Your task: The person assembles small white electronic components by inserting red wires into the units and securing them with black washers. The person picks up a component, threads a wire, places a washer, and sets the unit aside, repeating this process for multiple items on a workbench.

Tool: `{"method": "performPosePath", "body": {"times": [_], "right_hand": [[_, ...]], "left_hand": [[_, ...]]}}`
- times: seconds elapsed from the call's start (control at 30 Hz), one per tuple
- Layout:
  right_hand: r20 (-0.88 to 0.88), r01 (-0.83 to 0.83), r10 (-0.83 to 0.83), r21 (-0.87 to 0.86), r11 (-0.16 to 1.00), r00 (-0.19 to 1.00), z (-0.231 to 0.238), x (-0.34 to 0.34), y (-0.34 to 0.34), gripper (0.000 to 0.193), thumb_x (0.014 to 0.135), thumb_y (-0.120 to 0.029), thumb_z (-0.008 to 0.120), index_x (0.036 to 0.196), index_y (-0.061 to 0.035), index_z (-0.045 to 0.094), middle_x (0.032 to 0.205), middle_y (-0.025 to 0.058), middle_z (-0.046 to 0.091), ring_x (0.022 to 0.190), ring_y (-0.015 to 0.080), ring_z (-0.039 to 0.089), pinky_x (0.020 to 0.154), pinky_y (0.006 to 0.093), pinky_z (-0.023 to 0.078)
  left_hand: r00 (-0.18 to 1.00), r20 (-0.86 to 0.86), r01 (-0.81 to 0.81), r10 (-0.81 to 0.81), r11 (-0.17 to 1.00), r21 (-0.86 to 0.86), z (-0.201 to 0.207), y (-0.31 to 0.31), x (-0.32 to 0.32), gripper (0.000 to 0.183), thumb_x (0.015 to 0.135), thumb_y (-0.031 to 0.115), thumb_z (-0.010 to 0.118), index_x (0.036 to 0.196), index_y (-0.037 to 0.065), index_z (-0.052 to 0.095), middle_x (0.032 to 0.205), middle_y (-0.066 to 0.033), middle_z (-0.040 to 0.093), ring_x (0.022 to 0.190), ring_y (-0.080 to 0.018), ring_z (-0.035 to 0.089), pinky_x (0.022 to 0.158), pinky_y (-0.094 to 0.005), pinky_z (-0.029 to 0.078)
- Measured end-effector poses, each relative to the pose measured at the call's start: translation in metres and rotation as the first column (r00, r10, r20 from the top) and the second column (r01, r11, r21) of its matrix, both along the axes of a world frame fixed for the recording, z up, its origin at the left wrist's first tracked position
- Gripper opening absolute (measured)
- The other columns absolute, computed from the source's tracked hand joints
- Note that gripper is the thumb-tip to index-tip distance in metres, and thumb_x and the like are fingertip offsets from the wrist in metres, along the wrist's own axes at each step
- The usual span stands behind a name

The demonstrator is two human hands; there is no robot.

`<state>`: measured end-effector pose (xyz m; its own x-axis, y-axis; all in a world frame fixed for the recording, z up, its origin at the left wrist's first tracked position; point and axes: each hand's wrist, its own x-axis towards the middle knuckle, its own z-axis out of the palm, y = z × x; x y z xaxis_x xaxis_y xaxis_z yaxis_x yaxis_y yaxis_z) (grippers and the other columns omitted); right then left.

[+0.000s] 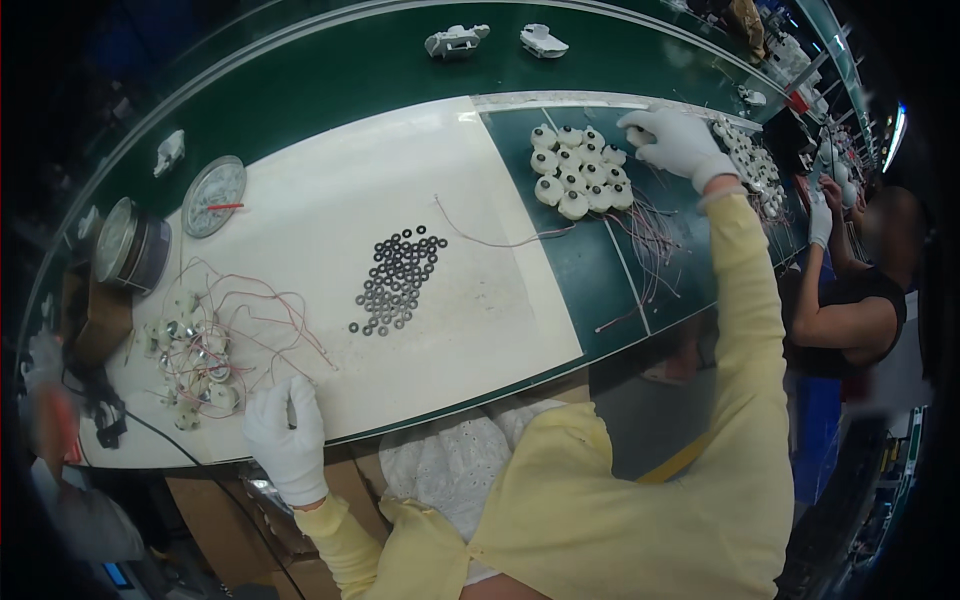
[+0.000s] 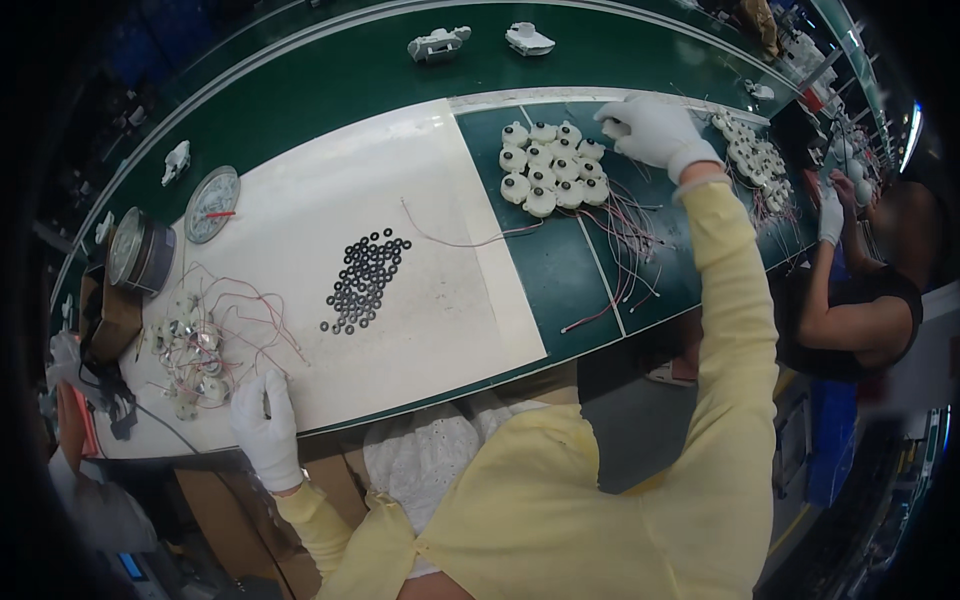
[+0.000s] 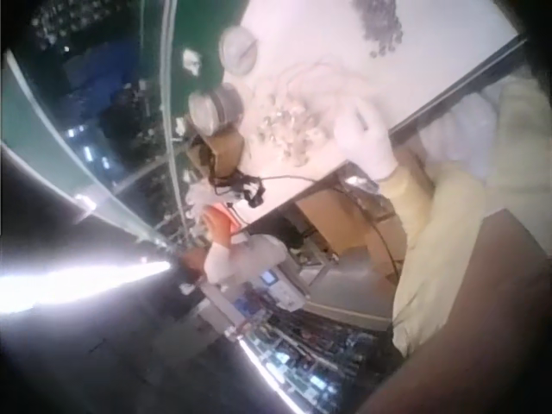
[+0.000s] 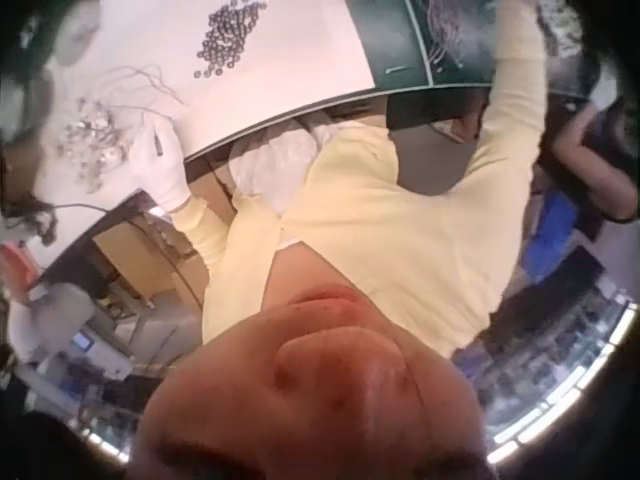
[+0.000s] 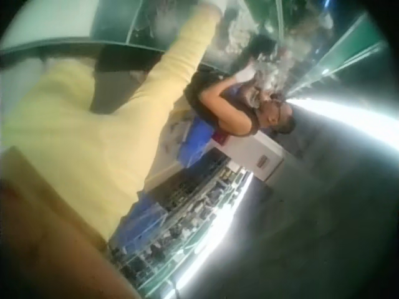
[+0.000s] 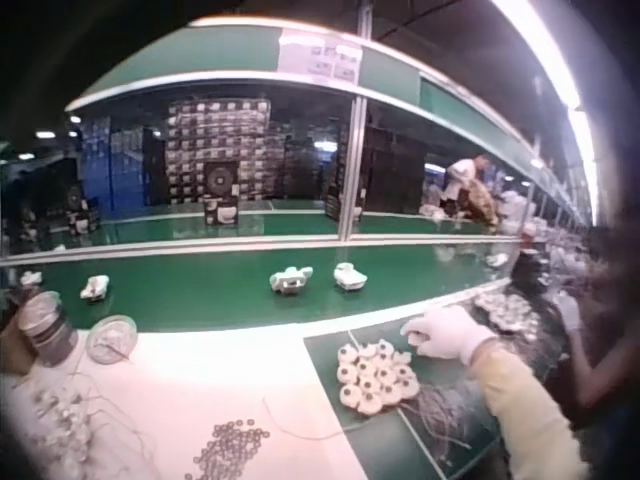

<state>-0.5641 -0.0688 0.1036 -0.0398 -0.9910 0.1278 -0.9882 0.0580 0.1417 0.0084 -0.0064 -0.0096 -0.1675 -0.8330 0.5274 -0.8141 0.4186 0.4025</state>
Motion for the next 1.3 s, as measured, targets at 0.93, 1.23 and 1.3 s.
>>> {"method": "performPosePath", "body": {"times": [0.93, 1.23, 1.3], "right_hand": [[0.896, -0.58, -0.157, -0.128, 0.804, -0.416, 0.012, 0.22, 0.024, 0.064, 0.11, -0.049, 0.045, 0.151, -0.0006, 0.05, 0.119, 0.0065, 0.069, 0.088, 0.0114, 0.063, 0.078, 0.0238, 0.052], [0.466, -0.805, -0.839, 0.361, 0.47, -0.281, -0.043, 0.313, 0.083, 0.073, 0.111, -0.057, 0.032, 0.122, 0.0057, 0.067, 0.073, -0.0015, 0.061, 0.051, 0.008, 0.045, 0.05, 0.0198, 0.034], [0.496, -0.792, -0.86, 0.474, 0.385, -0.121, -0.045, 0.294, 0.086, 0.078, 0.111, -0.06, 0.029, 0.118, 0.0061, 0.07, 0.068, -0.0015, 0.058, 0.047, 0.0077, 0.042, 0.048, 0.0218, 0.033]], "left_hand": [[0.971, 0.076, 0.24, -0.228, 0.917, -0.318, 0.103, 0.036, -0.056, 0.042, 0.091, 0.047, 0.061, 0.097, 0.006, 0.071, 0.079, -0.0112, 0.057, 0.078, -0.0315, 0.055, 0.075, -0.0422, 0.043], [0.96, -0.229, 0.11, -0.162, 0.969, -0.22, 0.076, 0.028, -0.057, 0.047, 0.085, 0.033, 0.077, 0.125, 0.01, 0.07, 0.122, -0.014, 0.061, 0.112, -0.0353, 0.059, 0.092, -0.0482, 0.05], [0.983, -0.179, -0.075, 0.033, 0.969, -0.235, 0.065, 0.022, -0.028, 0.045, 0.085, 0.028, 0.078, 0.124, 0.009, 0.07, 0.124, -0.0147, 0.062, 0.112, -0.0361, 0.06, 0.094, -0.0483, 0.05]]}}
